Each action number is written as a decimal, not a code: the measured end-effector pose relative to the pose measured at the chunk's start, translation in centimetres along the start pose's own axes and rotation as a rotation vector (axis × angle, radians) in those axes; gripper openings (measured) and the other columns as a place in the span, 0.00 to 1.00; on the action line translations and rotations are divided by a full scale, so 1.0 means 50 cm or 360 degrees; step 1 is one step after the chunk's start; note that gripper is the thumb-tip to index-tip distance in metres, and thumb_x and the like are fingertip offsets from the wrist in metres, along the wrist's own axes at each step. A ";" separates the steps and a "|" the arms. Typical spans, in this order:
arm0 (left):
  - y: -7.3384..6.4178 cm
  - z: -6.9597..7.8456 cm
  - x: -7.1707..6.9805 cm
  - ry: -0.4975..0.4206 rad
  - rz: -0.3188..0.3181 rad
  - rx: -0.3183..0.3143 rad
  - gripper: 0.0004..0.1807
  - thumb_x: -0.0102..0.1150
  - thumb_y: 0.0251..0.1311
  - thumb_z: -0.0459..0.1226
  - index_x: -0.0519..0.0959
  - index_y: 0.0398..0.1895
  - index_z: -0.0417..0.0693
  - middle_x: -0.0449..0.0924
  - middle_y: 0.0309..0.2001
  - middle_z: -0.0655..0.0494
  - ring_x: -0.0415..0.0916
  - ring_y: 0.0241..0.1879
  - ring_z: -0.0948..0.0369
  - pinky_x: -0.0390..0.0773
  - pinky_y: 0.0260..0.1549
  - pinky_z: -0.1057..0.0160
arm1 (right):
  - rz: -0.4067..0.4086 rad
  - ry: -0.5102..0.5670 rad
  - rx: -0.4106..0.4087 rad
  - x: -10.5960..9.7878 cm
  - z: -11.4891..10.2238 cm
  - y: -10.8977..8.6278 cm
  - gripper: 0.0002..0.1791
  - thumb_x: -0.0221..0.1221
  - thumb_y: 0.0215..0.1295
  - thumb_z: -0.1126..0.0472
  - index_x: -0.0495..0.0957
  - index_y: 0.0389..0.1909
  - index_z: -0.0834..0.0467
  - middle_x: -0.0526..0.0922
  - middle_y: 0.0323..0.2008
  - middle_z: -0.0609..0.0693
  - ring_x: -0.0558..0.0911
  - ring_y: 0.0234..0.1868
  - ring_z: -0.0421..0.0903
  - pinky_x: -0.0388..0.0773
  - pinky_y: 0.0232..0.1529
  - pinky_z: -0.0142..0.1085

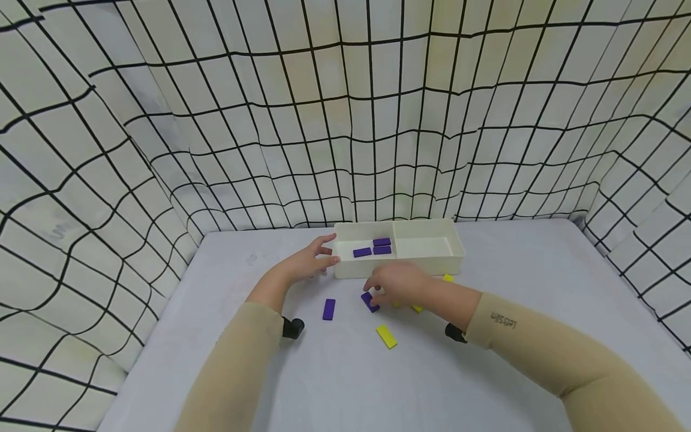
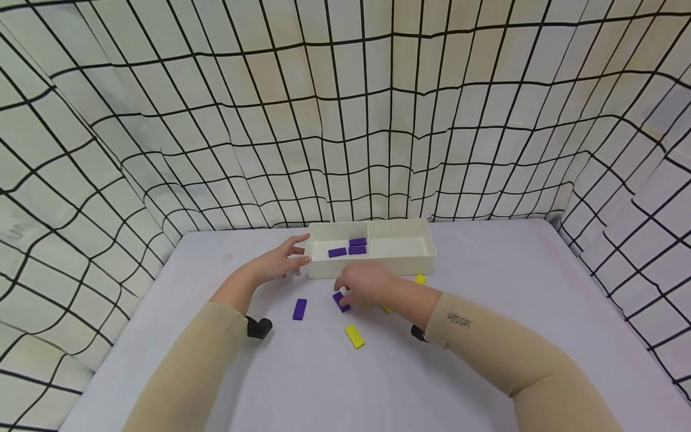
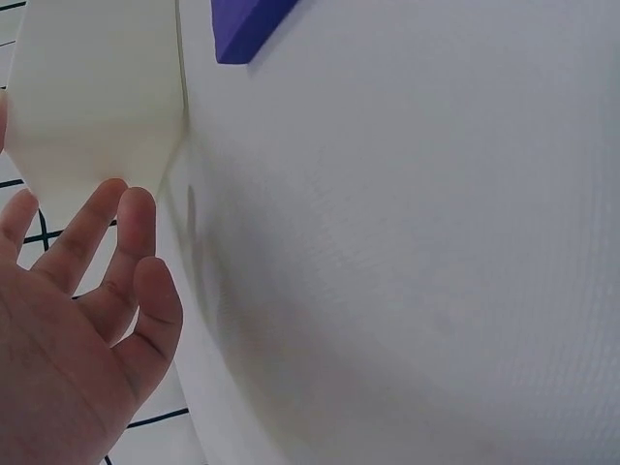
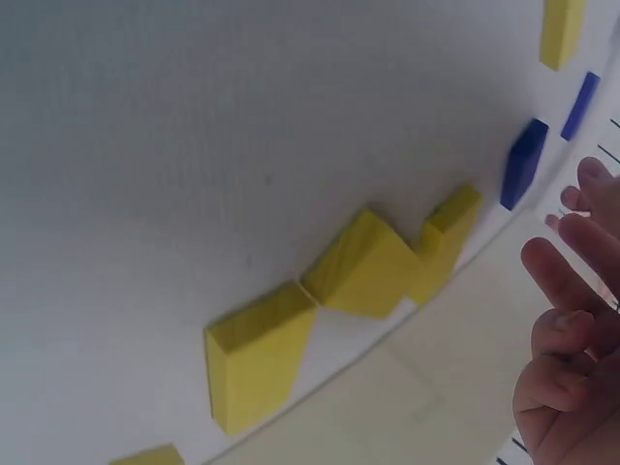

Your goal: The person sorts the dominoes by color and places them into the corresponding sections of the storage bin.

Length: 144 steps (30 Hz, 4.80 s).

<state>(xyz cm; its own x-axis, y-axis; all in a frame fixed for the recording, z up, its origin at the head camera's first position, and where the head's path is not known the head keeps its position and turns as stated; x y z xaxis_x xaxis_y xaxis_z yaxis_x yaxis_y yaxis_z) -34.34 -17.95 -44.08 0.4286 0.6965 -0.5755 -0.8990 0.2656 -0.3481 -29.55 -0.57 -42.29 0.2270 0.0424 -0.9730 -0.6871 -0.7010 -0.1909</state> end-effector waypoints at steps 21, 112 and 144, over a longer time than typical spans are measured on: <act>0.002 -0.002 -0.002 -0.0006 0.0016 -0.0008 0.41 0.54 0.70 0.54 0.45 0.79 0.69 0.61 0.72 0.48 0.75 0.55 0.50 0.68 0.59 0.41 | -0.0078 0.0077 0.0025 0.041 -0.014 0.016 0.24 0.68 0.60 0.44 0.82 0.56 0.45 0.84 0.44 0.41 0.77 0.40 0.39 0.77 0.45 0.34; -0.006 0.012 0.007 -0.0054 -0.0002 0.0017 0.40 0.55 0.70 0.52 0.46 0.78 0.71 0.62 0.72 0.49 0.75 0.53 0.52 0.69 0.58 0.41 | 0.0007 -0.0364 0.0106 -0.083 0.103 0.174 0.12 0.57 0.71 0.61 0.84 0.50 0.46 0.83 0.41 0.42 0.78 0.41 0.42 0.76 0.49 0.41; 0.003 0.002 -0.003 -0.0007 -0.0002 0.0035 0.40 0.55 0.70 0.52 0.45 0.79 0.70 0.62 0.72 0.48 0.76 0.52 0.52 0.69 0.58 0.44 | 0.0068 -0.0232 0.0090 -0.076 0.100 0.182 0.12 0.60 0.71 0.54 0.84 0.51 0.49 0.85 0.46 0.44 0.80 0.44 0.42 0.77 0.50 0.40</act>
<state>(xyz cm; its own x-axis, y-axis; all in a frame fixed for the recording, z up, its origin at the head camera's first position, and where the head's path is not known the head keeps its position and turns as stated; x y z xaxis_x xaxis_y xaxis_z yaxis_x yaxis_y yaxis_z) -34.55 -17.95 -43.96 0.4295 0.6992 -0.5715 -0.9002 0.2812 -0.3325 -40.09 -3.56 -40.98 0.0966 0.1192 -0.9882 -0.7327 -0.6634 -0.1517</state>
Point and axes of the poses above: each hand's wrist, its own y-axis towards the middle knuckle, its own x-axis out of the palm, z = x × y, the point moved 8 cm from there along y, towards the middle knuckle
